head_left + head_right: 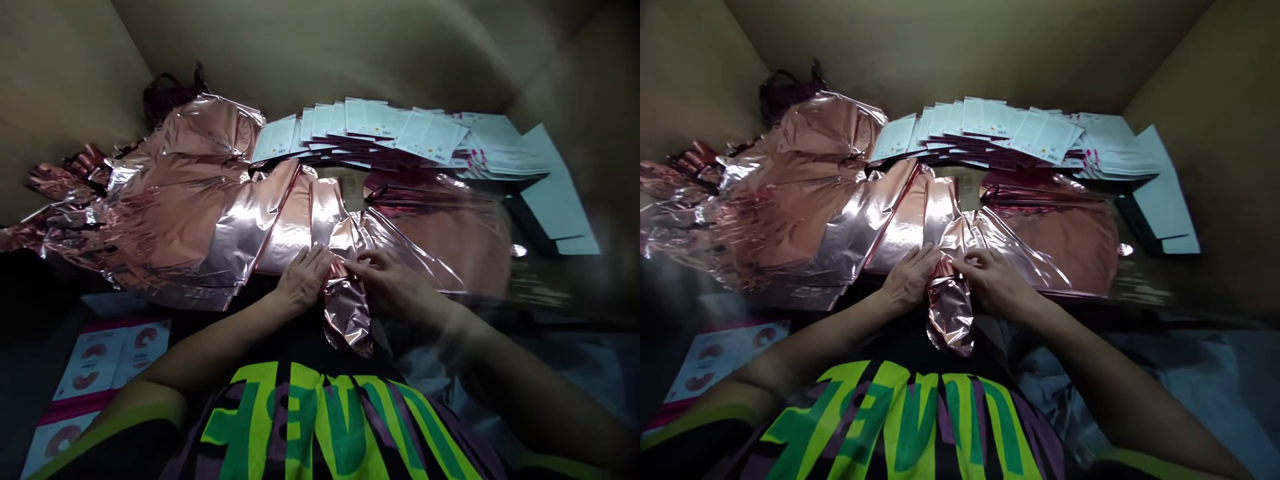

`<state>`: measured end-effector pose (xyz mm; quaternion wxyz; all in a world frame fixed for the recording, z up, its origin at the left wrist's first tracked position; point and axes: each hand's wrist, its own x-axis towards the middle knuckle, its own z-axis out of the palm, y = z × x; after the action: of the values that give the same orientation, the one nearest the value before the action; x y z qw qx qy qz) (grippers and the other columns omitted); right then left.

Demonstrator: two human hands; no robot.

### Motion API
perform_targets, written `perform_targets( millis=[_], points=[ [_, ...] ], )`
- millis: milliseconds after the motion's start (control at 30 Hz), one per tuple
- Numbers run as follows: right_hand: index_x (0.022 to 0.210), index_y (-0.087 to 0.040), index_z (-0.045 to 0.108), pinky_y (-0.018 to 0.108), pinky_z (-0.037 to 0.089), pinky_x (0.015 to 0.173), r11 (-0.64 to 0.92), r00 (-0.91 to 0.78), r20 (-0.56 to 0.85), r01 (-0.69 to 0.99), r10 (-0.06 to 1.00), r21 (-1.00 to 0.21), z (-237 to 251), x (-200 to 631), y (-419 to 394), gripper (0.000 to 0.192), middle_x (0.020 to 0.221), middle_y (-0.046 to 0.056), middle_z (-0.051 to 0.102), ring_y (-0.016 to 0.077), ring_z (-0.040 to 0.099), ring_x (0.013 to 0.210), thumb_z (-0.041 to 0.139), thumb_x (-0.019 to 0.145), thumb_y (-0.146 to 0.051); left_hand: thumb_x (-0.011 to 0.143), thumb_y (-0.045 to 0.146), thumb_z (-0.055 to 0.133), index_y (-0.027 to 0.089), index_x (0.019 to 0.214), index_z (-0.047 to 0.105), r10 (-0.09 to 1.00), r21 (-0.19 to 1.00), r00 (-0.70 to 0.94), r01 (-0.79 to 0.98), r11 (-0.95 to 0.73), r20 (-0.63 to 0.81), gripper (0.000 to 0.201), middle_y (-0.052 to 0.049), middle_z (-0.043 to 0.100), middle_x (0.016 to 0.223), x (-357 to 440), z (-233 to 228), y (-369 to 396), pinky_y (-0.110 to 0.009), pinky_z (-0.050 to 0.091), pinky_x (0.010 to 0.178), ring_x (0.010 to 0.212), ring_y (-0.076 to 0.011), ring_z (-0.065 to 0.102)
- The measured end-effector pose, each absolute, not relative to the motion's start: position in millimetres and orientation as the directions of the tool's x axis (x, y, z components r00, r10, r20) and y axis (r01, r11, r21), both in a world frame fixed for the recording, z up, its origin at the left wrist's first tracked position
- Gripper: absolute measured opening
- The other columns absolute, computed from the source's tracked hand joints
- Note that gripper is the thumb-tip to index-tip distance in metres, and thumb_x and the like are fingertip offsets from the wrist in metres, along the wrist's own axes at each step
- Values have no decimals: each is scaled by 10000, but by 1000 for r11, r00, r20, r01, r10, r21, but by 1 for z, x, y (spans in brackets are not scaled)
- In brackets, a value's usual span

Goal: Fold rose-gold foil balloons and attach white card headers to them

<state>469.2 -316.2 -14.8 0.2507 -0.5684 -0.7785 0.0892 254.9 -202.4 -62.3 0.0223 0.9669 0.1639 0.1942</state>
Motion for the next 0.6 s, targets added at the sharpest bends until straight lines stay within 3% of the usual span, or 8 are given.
perform_targets(
  millis=[33,100,167,233,333,400,500,600],
  points=[
    [1263,-215,655,480,480,963,391,-281,346,868,895,-306,-21,468,-316,415,1272,153,605,282,556,1138,598,852,-222,942,202,455,77,1348,519,310,112,854,290,-950,417,430,-178,519,1430,253,-65,-201,-478,351,1159,1390,-293,422],
    [1249,-200,656,472,463,996,472,-366,413,862,834,-188,-34,466,-314,389,1280,142,622,272,544,1162,619,865,-249,945,195,449,95,1266,593,255,113,823,229,-967,508,366,-173,561,1390,247,-68,-199,-475,378,1142,1361,-282,464],
    [1220,-205,670,437,463,994,495,-371,440,844,818,-209,-41,467,-312,339,1235,106,665,244,561,1134,575,896,-237,954,194,439,126,1235,624,203,130,806,156,-979,556,344,-145,609,1339,242,-67,-200,-452,400,1128,1324,-250,511],
    [1159,-225,703,414,468,966,440,-295,410,837,863,-324,-41,467,-310,302,1177,79,696,232,579,1077,522,918,-235,963,205,433,154,1224,637,200,192,808,110,-975,554,335,-110,649,1292,238,-62,-203,-436,401,1125,1297,-222,540],
    [987,-230,755,378,480,871,237,-98,277,815,956,-529,-32,466,-306,296,1037,79,715,232,598,956,492,932,-353,984,231,425,176,1057,706,353,371,780,167,-914,517,295,-69,727,1136,240,-51,-208,-418,402,1114,1254,-206,571],
    [820,-207,749,340,466,778,78,47,200,816,979,-573,-25,461,-300,385,882,87,695,222,595,843,473,939,-449,984,262,443,181,867,722,510,472,708,276,-837,489,313,-64,744,984,246,-44,-211,-398,450,1050,1169,-210,600],
    [613,-189,664,298,373,632,-121,191,107,877,976,-464,-18,453,-287,540,661,77,613,192,545,663,468,925,-583,947,286,507,179,702,687,677,499,587,466,-731,443,322,-76,694,916,256,-38,-216,-405,479,935,1074,-241,565],
    [567,-198,642,289,269,563,-297,313,-1,901,950,-316,-14,449,-276,622,583,74,584,174,513,579,449,890,-694,931,261,517,179,664,673,730,469,551,560,-682,403,320,-77,661,926,259,-38,-219,-425,452,904,1019,-245,532]
  ],
)
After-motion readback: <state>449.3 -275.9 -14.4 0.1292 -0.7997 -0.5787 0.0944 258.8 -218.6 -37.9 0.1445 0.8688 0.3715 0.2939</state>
